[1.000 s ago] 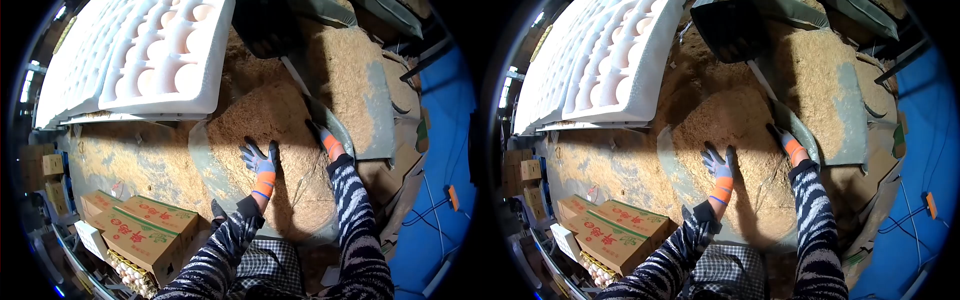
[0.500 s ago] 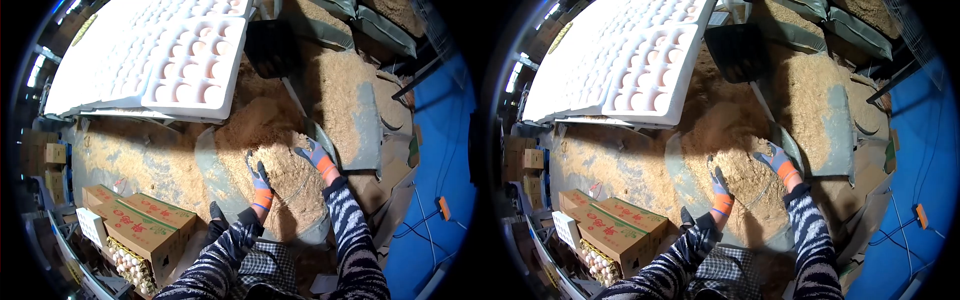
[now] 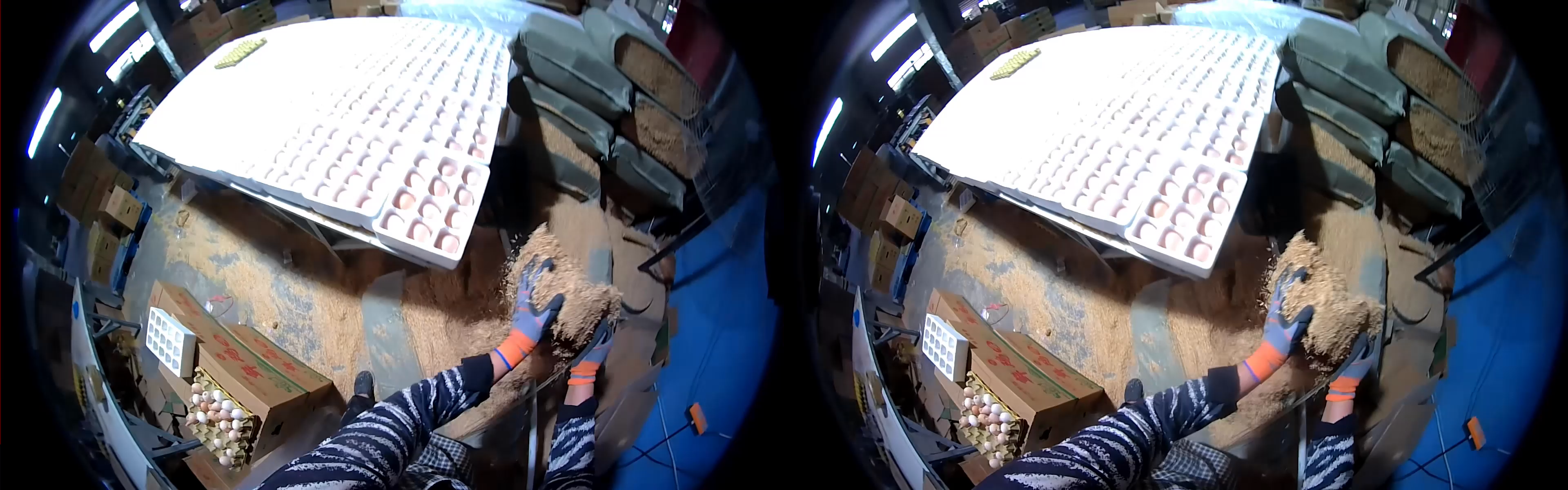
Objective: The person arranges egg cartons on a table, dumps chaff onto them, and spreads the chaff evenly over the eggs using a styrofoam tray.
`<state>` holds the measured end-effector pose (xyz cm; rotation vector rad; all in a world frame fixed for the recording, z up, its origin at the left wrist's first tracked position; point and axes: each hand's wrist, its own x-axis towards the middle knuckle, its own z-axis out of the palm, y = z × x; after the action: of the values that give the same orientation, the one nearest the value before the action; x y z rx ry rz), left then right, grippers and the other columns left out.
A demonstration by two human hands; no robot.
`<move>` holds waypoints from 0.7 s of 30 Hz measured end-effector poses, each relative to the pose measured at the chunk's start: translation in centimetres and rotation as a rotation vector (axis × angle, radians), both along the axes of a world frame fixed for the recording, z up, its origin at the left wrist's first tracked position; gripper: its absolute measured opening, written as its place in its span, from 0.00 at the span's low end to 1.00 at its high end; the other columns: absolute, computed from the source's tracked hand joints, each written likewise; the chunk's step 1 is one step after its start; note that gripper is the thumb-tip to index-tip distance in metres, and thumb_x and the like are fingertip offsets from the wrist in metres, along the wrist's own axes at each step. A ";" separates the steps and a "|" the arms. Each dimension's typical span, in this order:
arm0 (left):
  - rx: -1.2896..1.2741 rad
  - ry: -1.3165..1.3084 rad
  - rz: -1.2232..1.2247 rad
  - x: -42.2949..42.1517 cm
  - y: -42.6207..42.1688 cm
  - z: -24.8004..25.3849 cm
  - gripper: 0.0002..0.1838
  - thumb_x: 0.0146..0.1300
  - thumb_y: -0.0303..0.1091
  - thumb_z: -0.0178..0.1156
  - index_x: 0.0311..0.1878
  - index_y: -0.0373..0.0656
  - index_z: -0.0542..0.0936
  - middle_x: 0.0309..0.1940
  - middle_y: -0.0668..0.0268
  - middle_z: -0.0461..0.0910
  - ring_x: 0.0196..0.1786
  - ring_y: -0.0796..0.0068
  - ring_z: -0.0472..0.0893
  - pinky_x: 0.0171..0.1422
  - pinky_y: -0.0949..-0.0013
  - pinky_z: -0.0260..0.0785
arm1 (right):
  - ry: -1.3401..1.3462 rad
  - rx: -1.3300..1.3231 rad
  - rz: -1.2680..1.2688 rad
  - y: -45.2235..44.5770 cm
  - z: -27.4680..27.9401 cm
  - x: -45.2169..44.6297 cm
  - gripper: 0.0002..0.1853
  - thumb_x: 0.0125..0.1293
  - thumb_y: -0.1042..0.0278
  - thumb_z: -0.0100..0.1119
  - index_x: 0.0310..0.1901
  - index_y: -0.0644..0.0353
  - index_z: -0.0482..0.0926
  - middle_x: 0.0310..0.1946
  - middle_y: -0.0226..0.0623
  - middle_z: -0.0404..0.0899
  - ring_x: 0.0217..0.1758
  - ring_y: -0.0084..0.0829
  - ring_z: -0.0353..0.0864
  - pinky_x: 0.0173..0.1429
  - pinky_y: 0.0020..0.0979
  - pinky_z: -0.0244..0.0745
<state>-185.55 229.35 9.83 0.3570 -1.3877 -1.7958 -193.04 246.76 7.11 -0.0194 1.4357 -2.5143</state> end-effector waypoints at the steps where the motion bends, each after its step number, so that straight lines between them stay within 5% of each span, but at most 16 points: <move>1: -0.178 -0.027 0.034 -0.9 -1.7 2.6 0.35 0.58 0.39 0.68 0.67 0.39 0.69 0.66 0.54 0.69 0.69 0.56 0.66 0.75 0.60 0.54 | -0.027 -0.162 0.065 -0.8 1.8 -0.3 0.22 0.73 0.61 0.51 0.63 0.62 0.70 0.62 0.40 0.74 0.60 0.37 0.75 0.67 0.39 0.69; 3: -0.216 -0.044 -0.033 -1.4 -5.5 8.2 0.34 0.57 0.42 0.69 0.65 0.41 0.72 0.64 0.51 0.69 0.68 0.49 0.65 0.75 0.57 0.54 | -0.120 -0.177 -0.052 -3.3 3.5 -1.6 0.25 0.75 0.57 0.47 0.66 0.63 0.68 0.66 0.38 0.71 0.65 0.37 0.71 0.69 0.40 0.65; 4: -0.321 -0.048 0.024 -1.8 -7.9 10.4 0.34 0.57 0.44 0.69 0.65 0.42 0.72 0.64 0.50 0.69 0.68 0.47 0.66 0.74 0.57 0.56 | 0.204 0.228 -0.182 -6.7 3.6 -3.3 0.25 0.75 0.56 0.45 0.66 0.63 0.68 0.65 0.39 0.71 0.65 0.37 0.71 0.70 0.40 0.66; 6: -0.272 0.022 -0.016 -4.3 -14.3 12.7 0.34 0.59 0.46 0.68 0.65 0.40 0.72 0.64 0.49 0.69 0.68 0.51 0.67 0.74 0.57 0.57 | 0.200 0.200 -0.257 -13.9 8.5 -4.2 0.26 0.76 0.55 0.42 0.68 0.63 0.66 0.67 0.40 0.68 0.69 0.36 0.68 0.72 0.39 0.63; 8: -0.321 0.025 0.234 -7.3 -23.3 15.5 0.35 0.62 0.47 0.65 0.66 0.35 0.69 0.64 0.45 0.69 0.68 0.51 0.67 0.73 0.57 0.57 | 0.419 0.045 -0.051 -22.7 7.9 -13.5 0.29 0.75 0.51 0.44 0.71 0.62 0.64 0.68 0.35 0.67 0.68 0.33 0.67 0.73 0.38 0.60; 10: -0.443 -0.082 0.650 -6.8 -34.7 19.1 0.35 0.65 0.48 0.61 0.67 0.30 0.66 0.64 0.41 0.68 0.68 0.47 0.67 0.74 0.57 0.56 | 0.142 -0.162 0.521 -32.3 20.9 -6.9 0.29 0.75 0.50 0.46 0.70 0.60 0.65 0.66 0.33 0.69 0.65 0.32 0.68 0.69 0.34 0.62; 12: -0.491 -0.150 0.926 -3.6 -43.8 20.8 0.36 0.69 0.49 0.56 0.67 0.26 0.63 0.63 0.37 0.68 0.68 0.42 0.66 0.74 0.56 0.55 | 0.218 -0.024 0.291 -40.7 15.5 -18.1 0.23 0.74 0.60 0.51 0.66 0.62 0.71 0.61 0.34 0.75 0.61 0.28 0.72 0.65 0.27 0.66; 14: -0.357 -0.028 0.733 3.2 -45.8 20.2 0.40 0.67 0.47 0.61 0.72 0.31 0.58 0.72 0.44 0.59 0.74 0.52 0.60 0.76 0.60 0.51 | 0.523 0.139 0.139 -39.8 22.8 -6.8 0.27 0.65 0.70 0.65 0.62 0.72 0.71 0.63 0.39 0.74 0.56 0.26 0.73 0.64 0.28 0.66; 17: -0.283 -0.096 0.494 14.0 -42.2 12.9 0.36 0.69 0.38 0.59 0.75 0.40 0.56 0.74 0.55 0.59 0.73 0.61 0.60 0.75 0.64 0.53 | 0.549 0.105 0.070 -34.3 12.6 -6.8 0.28 0.60 0.70 0.69 0.62 0.68 0.72 0.60 0.39 0.76 0.62 0.31 0.73 0.67 0.31 0.65; 18: -0.055 -0.146 0.478 17.2 -38.7 11.0 0.34 0.70 0.33 0.58 0.75 0.40 0.56 0.74 0.58 0.59 0.73 0.64 0.61 0.74 0.64 0.55 | 0.581 0.323 0.016 -30.0 9.8 -6.0 0.29 0.60 0.68 0.69 0.61 0.67 0.73 0.60 0.41 0.76 0.63 0.33 0.73 0.66 0.31 0.66; 21: -0.105 -0.441 0.415 27.8 -30.1 0.7 0.34 0.69 0.31 0.57 0.75 0.39 0.57 0.73 0.56 0.60 0.73 0.64 0.61 0.75 0.64 0.52 | 0.474 1.045 0.038 -14.9 -0.6 -3.9 0.33 0.55 0.57 0.72 0.60 0.64 0.74 0.58 0.50 0.77 0.62 0.44 0.75 0.64 0.36 0.70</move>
<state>-157.71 199.23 10.49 0.9542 -1.5567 -1.3433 -196.92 231.89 6.51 -0.4582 2.7023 -1.4870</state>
